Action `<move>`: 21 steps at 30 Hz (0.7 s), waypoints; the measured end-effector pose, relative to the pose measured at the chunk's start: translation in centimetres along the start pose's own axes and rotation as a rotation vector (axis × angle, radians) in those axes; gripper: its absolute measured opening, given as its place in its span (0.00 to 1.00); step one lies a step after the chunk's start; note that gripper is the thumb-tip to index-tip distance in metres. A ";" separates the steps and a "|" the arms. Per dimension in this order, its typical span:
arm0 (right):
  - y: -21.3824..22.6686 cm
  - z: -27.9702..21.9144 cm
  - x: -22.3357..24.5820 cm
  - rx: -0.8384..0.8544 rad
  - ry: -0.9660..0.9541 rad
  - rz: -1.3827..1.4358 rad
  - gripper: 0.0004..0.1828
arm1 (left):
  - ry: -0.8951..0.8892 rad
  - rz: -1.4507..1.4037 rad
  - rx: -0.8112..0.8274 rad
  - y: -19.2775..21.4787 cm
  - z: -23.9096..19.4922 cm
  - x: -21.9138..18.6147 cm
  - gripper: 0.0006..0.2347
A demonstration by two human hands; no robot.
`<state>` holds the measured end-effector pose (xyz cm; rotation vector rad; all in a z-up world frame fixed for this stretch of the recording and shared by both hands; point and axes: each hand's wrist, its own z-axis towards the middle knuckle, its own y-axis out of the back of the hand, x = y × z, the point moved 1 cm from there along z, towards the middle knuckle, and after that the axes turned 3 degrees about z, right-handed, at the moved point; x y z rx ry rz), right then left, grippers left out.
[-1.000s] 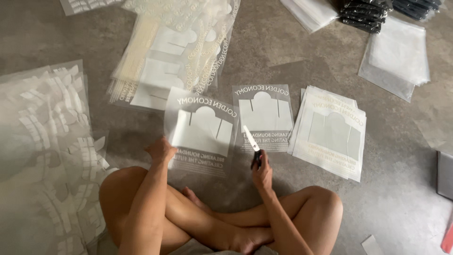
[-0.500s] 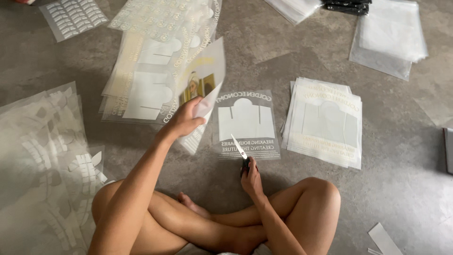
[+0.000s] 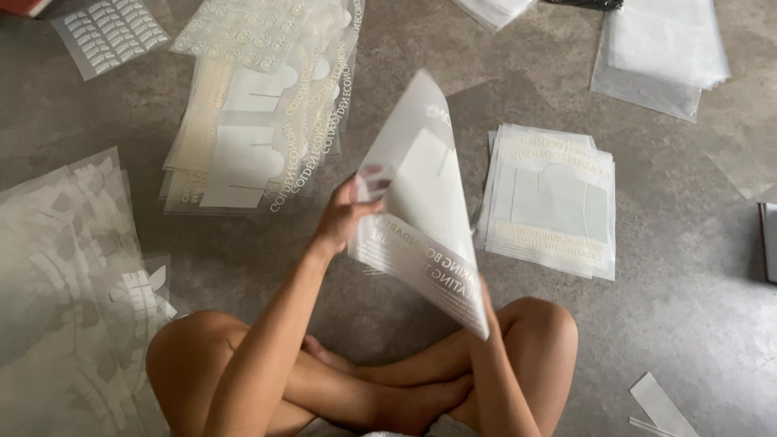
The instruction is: The person sits on the floor and uses scissors to cut along the edges of printed paper sheets. They repeatedly pick up sheets from a stack, cut them, and place the cut pieces into a separate pile.
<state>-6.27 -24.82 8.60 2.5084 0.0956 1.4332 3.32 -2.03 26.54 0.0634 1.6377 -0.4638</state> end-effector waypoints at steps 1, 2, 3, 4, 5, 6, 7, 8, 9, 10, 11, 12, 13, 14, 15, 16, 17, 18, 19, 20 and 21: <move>1.3 -0.1 0.5 -0.070 -0.035 -0.019 0.29 | 0.034 0.008 -0.138 0.8 0.0 1.6 0.27; 1.6 0.7 0.3 -0.072 -0.039 -0.019 0.29 | 0.038 0.006 -0.136 1.3 0.0 4.0 0.27; 2.0 1.5 0.2 -0.088 0.002 0.471 0.21 | 0.058 0.063 -0.214 1.8 0.0 6.3 0.26; 2.3 2.4 0.1 -0.100 0.043 0.959 0.15 | 0.080 0.121 -0.295 2.5 0.0 8.6 0.25; 3.0 4.4 -1.4 -0.101 0.038 0.958 0.15 | 0.085 0.120 -0.297 2.6 -0.5 10.0 0.25; 3.7 6.8 -2.7 -0.102 0.086 0.946 0.18 | 0.086 0.237 -0.373 2.9 -0.8 11.1 0.22; 4.4 9.1 -3.9 -0.103 0.134 0.934 0.21 | 0.086 0.353 -0.448 3.1 -1.2 12.2 0.18; 4.7 10.1 -4.0 -0.104 0.136 0.936 0.21 | 0.084 0.355 -0.446 3.4 -1.3 14.0 0.18; 5.1 11.1 -4.1 -0.202 0.141 0.817 0.24 | 0.124 0.410 -0.508 3.7 -1.4 15.8 0.18; 5.4 12.5 -3.8 -0.301 0.153 0.707 0.28 | 0.153 0.472 -0.565 4.2 -0.9 17.2 0.19; 5.4 13.0 -3.2 -0.305 0.163 0.720 0.28 | 0.140 0.480 -0.557 4.6 -0.4 18.8 0.19; 5.4 13.3 -2.8 -0.309 0.193 0.664 0.28 | 0.207 0.579 -0.592 5.1 -0.2 20.5 0.18; 5.4 13.5 -2.6 -0.313 0.222 0.607 0.28 | 0.272 0.678 -0.628 5.6 0.0 22.3 0.18; 5.1 13.4 -2.3 -0.319 0.209 0.612 0.28 | 0.283 0.686 -0.620 6.7 0.3 24.4 0.18; 4.8 13.2 -1.9 -0.351 0.263 0.452 0.27 | 0.370 0.800 -0.628 7.9 0.5 26.4 0.20; 4.6 13.6 -0.8 -0.378 0.329 0.291 0.26 | 0.445 0.911 -0.640 9.3 1.4 28.2 0.23; 4.0 12.8 -0.8 -0.381 0.329 0.297 0.26 | 0.442 0.916 -0.638 9.4 1.5 27.9 0.23; 3.5 12.0 -0.9 -0.446 0.333 0.051 0.24 | 0.485 1.058 -0.610 9.3 1.4 27.7 0.25; 3.0 11.2 -1.0 -0.506 0.335 -0.196 0.22 | 0.528 1.200 -0.579 9.3 1.3 27.5 0.27; 2.3 10.5 -1.4 -0.504 0.333 -0.196 0.22 | 0.531 1.201 -0.580 8.5 1.3 26.4 0.27; 1.6 9.9 -1.7 -0.527 0.367 -0.347 0.22 | 0.558 1.184 -0.585 7.8 1.4 25.3 0.28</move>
